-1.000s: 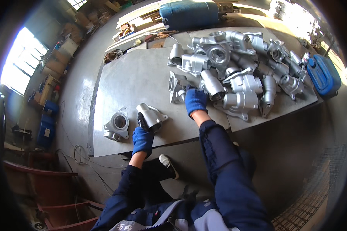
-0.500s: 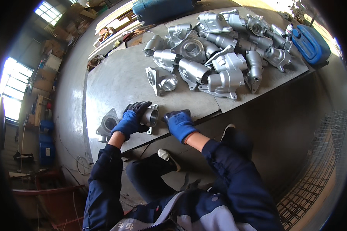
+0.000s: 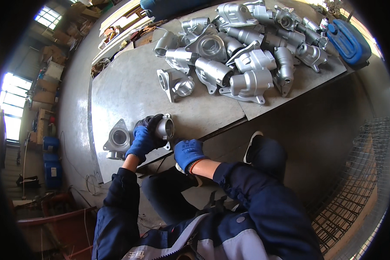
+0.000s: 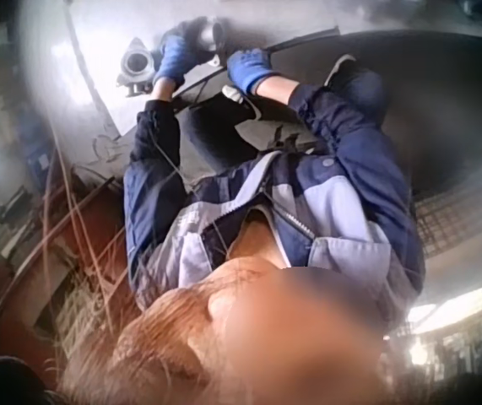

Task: The person repeatedly picks up small silver metal castings from a pile on a metal workbench, turns them over in gloved hands, and places them into a growing stack on the left side of the table. The person continues this one-at-a-time handling throughout the clip.

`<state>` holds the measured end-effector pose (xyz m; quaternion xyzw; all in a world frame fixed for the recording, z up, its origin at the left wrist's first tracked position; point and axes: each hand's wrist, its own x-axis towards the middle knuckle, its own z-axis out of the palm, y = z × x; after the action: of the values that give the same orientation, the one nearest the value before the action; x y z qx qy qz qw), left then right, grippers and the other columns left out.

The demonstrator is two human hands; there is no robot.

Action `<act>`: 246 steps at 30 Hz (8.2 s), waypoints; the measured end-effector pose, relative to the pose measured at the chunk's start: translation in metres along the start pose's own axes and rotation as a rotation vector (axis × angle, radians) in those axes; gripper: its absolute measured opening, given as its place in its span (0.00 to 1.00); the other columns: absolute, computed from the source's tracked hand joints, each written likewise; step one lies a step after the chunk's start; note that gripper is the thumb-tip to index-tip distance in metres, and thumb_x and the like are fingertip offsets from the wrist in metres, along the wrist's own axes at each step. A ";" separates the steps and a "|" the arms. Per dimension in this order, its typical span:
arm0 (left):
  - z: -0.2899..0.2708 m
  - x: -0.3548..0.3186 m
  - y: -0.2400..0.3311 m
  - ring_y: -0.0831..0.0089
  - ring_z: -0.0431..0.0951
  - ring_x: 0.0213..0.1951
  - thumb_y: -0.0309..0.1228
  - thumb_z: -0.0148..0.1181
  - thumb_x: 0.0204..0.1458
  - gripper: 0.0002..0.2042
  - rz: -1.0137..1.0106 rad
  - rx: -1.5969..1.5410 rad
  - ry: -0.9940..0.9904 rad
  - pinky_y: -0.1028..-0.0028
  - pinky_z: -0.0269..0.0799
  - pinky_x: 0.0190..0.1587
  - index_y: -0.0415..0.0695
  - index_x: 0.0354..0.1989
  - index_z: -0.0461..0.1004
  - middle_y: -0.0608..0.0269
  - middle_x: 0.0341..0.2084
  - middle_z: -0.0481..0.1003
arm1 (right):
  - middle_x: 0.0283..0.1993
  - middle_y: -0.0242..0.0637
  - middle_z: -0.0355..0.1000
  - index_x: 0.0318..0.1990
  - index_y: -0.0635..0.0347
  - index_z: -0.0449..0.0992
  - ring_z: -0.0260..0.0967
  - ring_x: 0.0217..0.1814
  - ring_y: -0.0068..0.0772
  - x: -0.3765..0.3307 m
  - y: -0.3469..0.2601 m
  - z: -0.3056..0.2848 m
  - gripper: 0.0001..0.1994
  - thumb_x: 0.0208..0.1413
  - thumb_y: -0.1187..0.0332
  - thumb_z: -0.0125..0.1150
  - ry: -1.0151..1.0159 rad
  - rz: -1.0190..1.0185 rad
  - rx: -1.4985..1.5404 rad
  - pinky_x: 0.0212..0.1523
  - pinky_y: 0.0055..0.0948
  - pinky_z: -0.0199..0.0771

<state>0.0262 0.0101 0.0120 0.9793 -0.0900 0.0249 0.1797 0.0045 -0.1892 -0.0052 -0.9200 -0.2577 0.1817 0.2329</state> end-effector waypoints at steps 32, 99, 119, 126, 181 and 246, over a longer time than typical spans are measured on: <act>-0.010 -0.010 0.003 0.54 0.75 0.48 0.41 0.76 0.25 0.41 0.108 0.076 0.015 0.59 0.70 0.51 0.49 0.55 0.67 0.55 0.45 0.75 | 0.31 0.46 0.77 0.39 0.55 0.74 0.75 0.35 0.53 0.024 0.026 -0.054 0.10 0.54 0.61 0.55 0.200 -0.148 0.036 0.39 0.49 0.73; -0.048 0.004 0.022 0.63 0.78 0.46 0.37 0.76 0.31 0.35 -0.016 -0.214 -0.333 0.68 0.74 0.47 0.47 0.53 0.71 0.55 0.43 0.77 | 0.32 0.44 0.78 0.42 0.55 0.76 0.77 0.35 0.45 -0.002 0.022 -0.024 0.13 0.56 0.58 0.58 0.197 -0.077 0.330 0.38 0.43 0.76; 0.016 -0.012 0.006 0.54 0.76 0.44 0.27 0.65 0.34 0.17 -0.245 0.039 0.372 0.60 0.72 0.46 0.50 0.38 0.78 0.57 0.40 0.77 | 0.33 0.50 0.77 0.40 0.57 0.76 0.76 0.37 0.51 0.076 0.045 -0.047 0.11 0.57 0.62 0.53 0.183 0.024 0.050 0.38 0.44 0.75; 0.031 -0.002 -0.002 0.51 0.77 0.37 0.33 0.65 0.38 0.14 -0.177 0.102 0.433 0.58 0.73 0.40 0.47 0.36 0.77 0.54 0.34 0.78 | 0.34 0.44 0.78 0.37 0.53 0.76 0.77 0.37 0.46 0.086 0.049 -0.055 0.09 0.57 0.65 0.48 0.255 -0.046 -0.384 0.37 0.45 0.73; -0.026 0.013 -0.005 0.56 0.73 0.44 0.37 0.79 0.30 0.38 -0.135 -0.121 -0.059 0.63 0.71 0.48 0.51 0.56 0.70 0.54 0.39 0.74 | 0.37 0.42 0.78 0.36 0.51 0.79 0.78 0.40 0.45 0.088 0.044 -0.062 0.11 0.57 0.66 0.47 0.230 -0.110 -0.296 0.39 0.45 0.74; 0.095 -0.074 0.059 0.39 0.75 0.27 0.24 0.56 0.50 0.45 -0.295 -0.331 0.159 0.51 0.67 0.28 0.53 0.72 0.31 0.39 0.26 0.75 | 0.34 0.50 0.78 0.38 0.58 0.74 0.78 0.37 0.50 -0.025 0.018 0.005 0.09 0.54 0.65 0.54 0.033 0.207 -0.171 0.37 0.49 0.75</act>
<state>-0.0557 -0.0653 -0.0626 0.9340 0.0655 0.0602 0.3460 -0.0108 -0.2149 -0.0133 -0.9610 -0.1720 0.1669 0.1381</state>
